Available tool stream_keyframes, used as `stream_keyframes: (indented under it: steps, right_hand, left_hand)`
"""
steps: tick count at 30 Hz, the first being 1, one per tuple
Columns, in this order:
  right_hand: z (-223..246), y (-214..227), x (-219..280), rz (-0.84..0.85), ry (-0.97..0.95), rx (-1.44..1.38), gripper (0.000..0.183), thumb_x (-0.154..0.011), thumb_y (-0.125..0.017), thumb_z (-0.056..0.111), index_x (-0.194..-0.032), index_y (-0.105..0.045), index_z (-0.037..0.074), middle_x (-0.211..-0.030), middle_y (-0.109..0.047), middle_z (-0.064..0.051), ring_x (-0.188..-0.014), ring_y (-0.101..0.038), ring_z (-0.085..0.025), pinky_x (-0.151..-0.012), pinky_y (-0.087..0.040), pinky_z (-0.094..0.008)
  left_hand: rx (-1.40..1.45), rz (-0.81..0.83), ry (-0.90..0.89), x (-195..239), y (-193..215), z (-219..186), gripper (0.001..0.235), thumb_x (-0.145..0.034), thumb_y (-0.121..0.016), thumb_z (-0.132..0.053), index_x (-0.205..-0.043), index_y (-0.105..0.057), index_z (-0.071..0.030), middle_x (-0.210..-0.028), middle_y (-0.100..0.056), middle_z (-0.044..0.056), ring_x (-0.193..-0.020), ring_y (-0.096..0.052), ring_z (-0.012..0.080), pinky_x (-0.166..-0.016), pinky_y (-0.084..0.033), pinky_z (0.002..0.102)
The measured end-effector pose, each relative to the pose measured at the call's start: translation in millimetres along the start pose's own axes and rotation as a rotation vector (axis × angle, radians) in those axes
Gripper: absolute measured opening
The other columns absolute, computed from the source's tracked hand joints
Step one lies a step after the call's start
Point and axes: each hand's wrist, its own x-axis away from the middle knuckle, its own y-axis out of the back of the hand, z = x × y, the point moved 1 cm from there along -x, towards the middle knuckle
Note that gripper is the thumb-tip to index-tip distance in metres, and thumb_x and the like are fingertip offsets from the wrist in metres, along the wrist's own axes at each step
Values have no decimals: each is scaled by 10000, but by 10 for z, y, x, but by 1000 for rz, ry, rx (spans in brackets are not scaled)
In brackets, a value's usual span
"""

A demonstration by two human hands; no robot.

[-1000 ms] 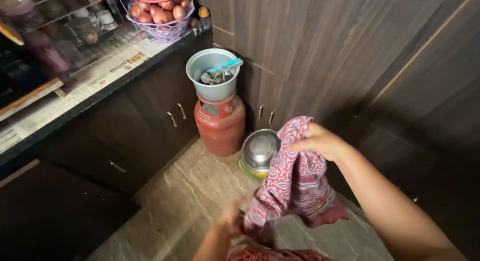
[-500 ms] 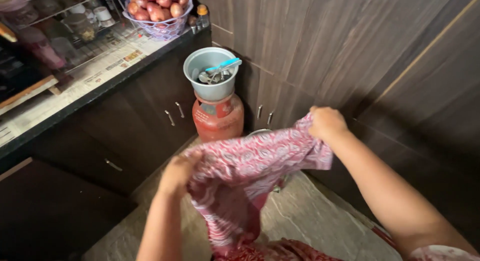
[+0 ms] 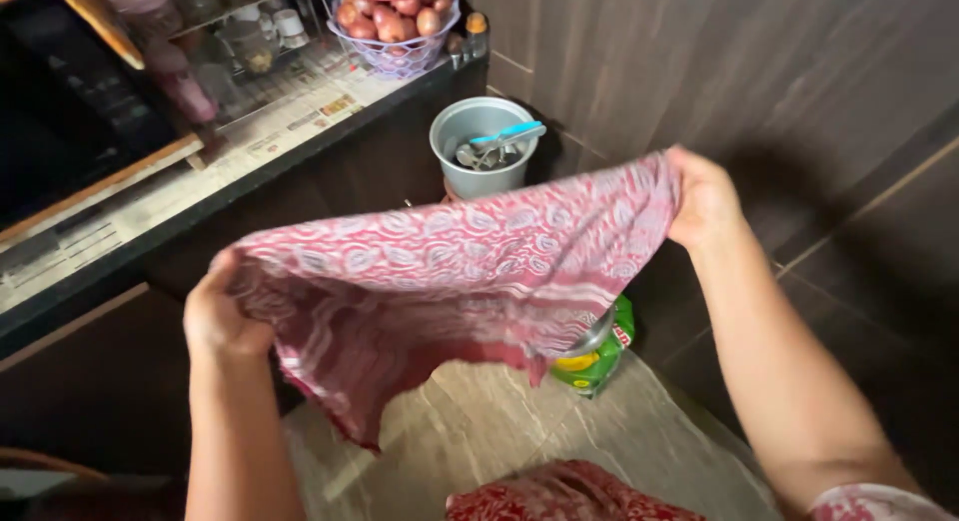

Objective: Clean and organize various kitchen items including spices, storage containers, and snacks.

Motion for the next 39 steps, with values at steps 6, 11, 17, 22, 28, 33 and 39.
stream_keyframes:
  steps: [6,11,17,22,28,33,39]
  right_hand:
    - [-630,137,-296,33,160,269,115,-967,-674,66,-1074,-702,34,-1067,-722,-90,-997,-689,-217,-960,-527,-419]
    - [-836,-39,-217,76,414,-81,160,-1039,-650,194,-1071,-700,46,-1058,-735,-86,-998,-708,-204,-955,-550,-387]
    - [-1171,468,-213,-165,142,338,185,-1053,-613,150,-1138,-690,4,-1104,-700,-91,-1028,-645,-175,-953,-474,-397]
    - [-305,110,546,668,428,159,267,-1030,-649,220,-1172,-736,11,-1298,-684,-215,-1249,-622,-346,-1184,-389,-535]
    - [-448,372,-212,171,292,232,272,-1050,-644,228,-1151,-729,-10,-1041,-726,-118,-920,-678,-245,-819,-526,-396]
    - [-1157,-643,-675,-317,387,415,223,-1034,-634,219,-1075,-725,20,-922,-728,-4,-810,-631,-99,-745,-529,-285]
    - [-1557,-2066,350,214,709,845,268,-851,-682,61,-1101,-630,-17,-958,-667,-44,-891,-573,-108,-789,-493,-295]
  left_hand:
    - [-212,-155,-223,-82,717,-134,85,-989,-713,-139,-1044,-713,-75,-913,-723,66,-709,-685,166,-610,-551,305]
    - [-246,-113,-776,269,601,-233,152,-1039,-756,-135,-1043,-717,12,-991,-726,89,-835,-686,144,-766,-565,277]
    - [-695,-568,-389,443,1199,-258,194,-871,-803,-132,-1011,-721,-26,-889,-720,46,-694,-636,112,-585,-472,275]
    - [-883,27,-804,1305,1015,-988,314,-835,-725,-89,-1102,-654,60,-1354,-546,80,-1225,-527,173,-971,-458,301]
    - [-513,341,-328,475,1426,-952,234,-914,-739,-161,-1030,-756,41,-995,-731,126,-860,-661,206,-729,-527,325]
    - [-894,-422,-694,173,536,-213,154,-989,-729,-128,-970,-722,25,-849,-696,37,-743,-574,93,-659,-468,272]
    - [-1076,9,-798,868,-774,731,293,-937,-702,-287,-999,-694,-1,-917,-690,172,-814,-671,296,-746,-535,415]
